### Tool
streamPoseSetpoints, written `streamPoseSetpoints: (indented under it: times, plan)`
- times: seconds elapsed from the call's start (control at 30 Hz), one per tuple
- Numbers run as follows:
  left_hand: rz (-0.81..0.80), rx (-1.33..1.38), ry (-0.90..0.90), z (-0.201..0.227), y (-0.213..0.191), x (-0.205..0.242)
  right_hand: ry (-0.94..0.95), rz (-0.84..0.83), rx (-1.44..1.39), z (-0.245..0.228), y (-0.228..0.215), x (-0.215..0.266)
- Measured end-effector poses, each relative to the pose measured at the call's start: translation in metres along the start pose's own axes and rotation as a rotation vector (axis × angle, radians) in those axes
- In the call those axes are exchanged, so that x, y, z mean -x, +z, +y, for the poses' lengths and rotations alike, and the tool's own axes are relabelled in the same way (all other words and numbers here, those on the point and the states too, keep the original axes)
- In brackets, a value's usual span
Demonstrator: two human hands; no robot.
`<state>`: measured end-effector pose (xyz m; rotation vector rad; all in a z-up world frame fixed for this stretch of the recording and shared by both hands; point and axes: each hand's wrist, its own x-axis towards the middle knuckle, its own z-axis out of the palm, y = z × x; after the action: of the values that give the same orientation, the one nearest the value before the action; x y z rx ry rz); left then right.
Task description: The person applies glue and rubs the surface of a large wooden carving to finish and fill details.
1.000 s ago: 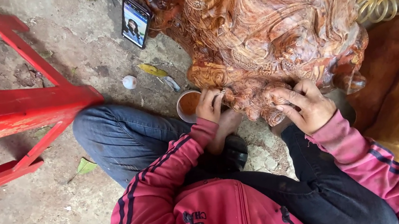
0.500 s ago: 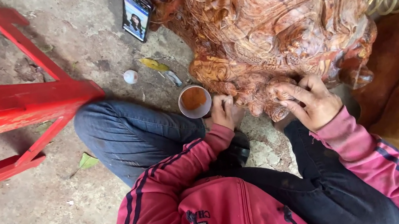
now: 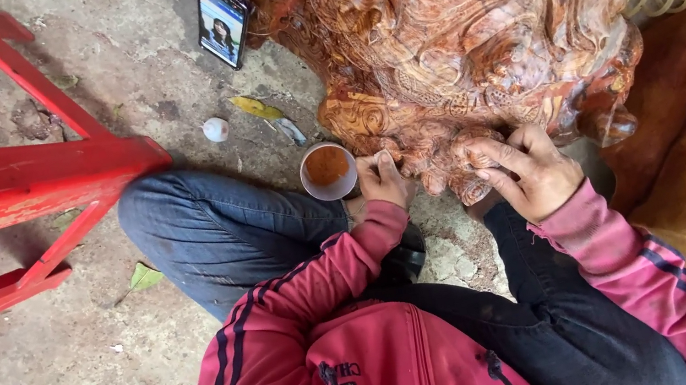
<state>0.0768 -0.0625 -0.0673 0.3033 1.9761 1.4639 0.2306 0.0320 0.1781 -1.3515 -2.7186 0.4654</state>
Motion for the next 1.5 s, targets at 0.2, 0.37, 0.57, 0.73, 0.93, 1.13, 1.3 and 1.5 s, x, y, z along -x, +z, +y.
streamPoseSetpoints:
  times: [0.2,0.37,0.57,0.73,0.93,1.13,1.3,1.5]
  plan:
    - [0.026,0.219,-0.094,0.016,0.016,0.010,0.025,-0.015,0.005,-0.002,-0.004,-0.003]
    - [0.042,0.269,-0.154,0.078,0.002,0.023,0.028,-0.020,-0.006,0.000,-0.001,-0.002]
    - [-0.002,0.173,-0.156,-0.011,0.018,-0.008,0.004,0.004,0.023,0.005,0.003,0.000]
    - [0.010,0.053,-0.328,-0.012,0.000,-0.026,-0.008,0.008,0.013,0.003,0.000,-0.002]
    - [-0.015,0.066,-0.200,-0.011,0.001,-0.019,-0.011,0.026,0.063,0.009,0.007,0.002]
    - [-0.073,0.094,-0.357,-0.045,0.001,-0.017,-0.030,0.040,0.033,0.008,0.008,-0.001]
    - [-0.068,0.409,-0.488,-0.017,-0.006,-0.012,-0.029,0.036,0.005,0.005,0.003,-0.001]
    - [-0.090,0.208,-0.017,0.043,-0.018,-0.025,-0.012,0.014,-0.008,0.005,0.004,-0.003]
